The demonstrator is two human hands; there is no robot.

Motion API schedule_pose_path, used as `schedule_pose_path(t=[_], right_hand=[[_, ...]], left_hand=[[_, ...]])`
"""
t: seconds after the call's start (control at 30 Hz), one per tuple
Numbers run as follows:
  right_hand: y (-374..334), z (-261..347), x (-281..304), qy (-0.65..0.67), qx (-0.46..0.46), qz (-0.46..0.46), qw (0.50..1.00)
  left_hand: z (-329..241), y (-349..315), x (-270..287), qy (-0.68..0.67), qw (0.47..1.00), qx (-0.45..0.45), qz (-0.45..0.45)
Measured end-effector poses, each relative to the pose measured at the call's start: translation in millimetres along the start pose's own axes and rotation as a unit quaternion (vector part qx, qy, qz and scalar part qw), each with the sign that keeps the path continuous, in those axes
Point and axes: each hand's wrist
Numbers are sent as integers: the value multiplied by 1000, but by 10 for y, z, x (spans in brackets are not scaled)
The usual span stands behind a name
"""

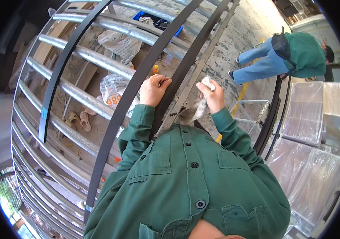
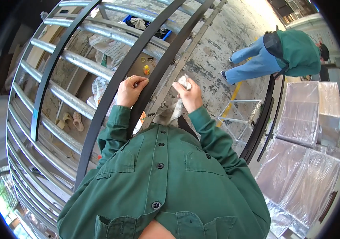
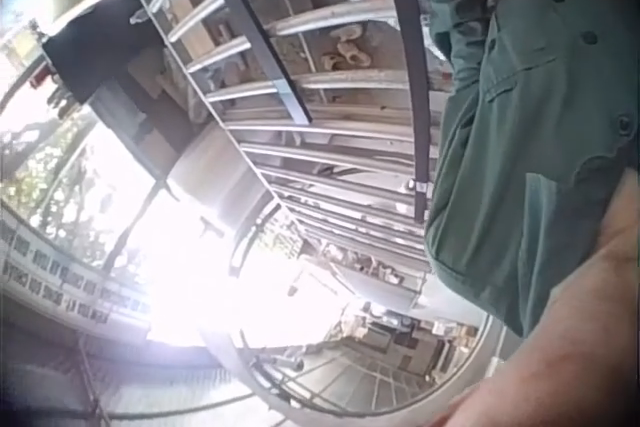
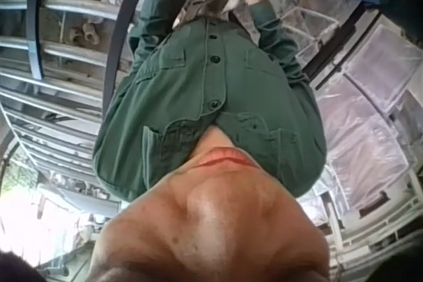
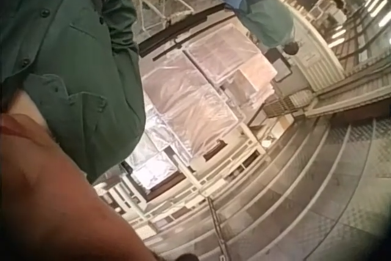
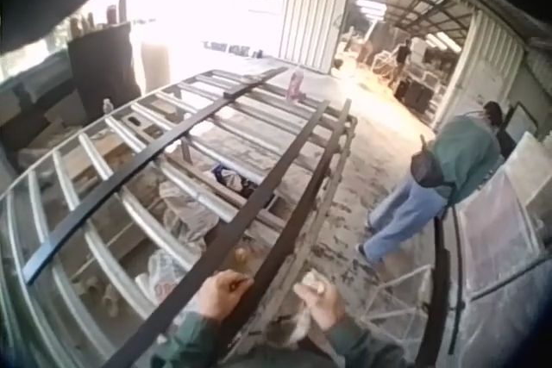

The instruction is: Wiping and cleaning a metal frame with a cloth and cleaning solution.

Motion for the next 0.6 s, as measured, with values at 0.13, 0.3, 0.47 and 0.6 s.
schedule_pose_path(t=[0.13,0.3,0.47,0.6], right_hand=[[141,-42,-178,57,30,-58,996],[95,-54,-351,65,8,-78,995],[122,-47,-557,-18,-2,-99,995],[237,-45,-549,29,-34,-107,993]], left_hand=[[-27,2,6,5,1000,-13,-2],[-40,3,7,-1,1000,-26,5],[-77,0,29,-6,999,22,29],[-51,1,6,-4,999,23,25]])
Point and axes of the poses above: each hand's wrist, its own y-axis towards the middle knuckle, its own x-axis out of the back of the hand, z = x × y, and after that the axes turned 8 degrees about x, right-handed
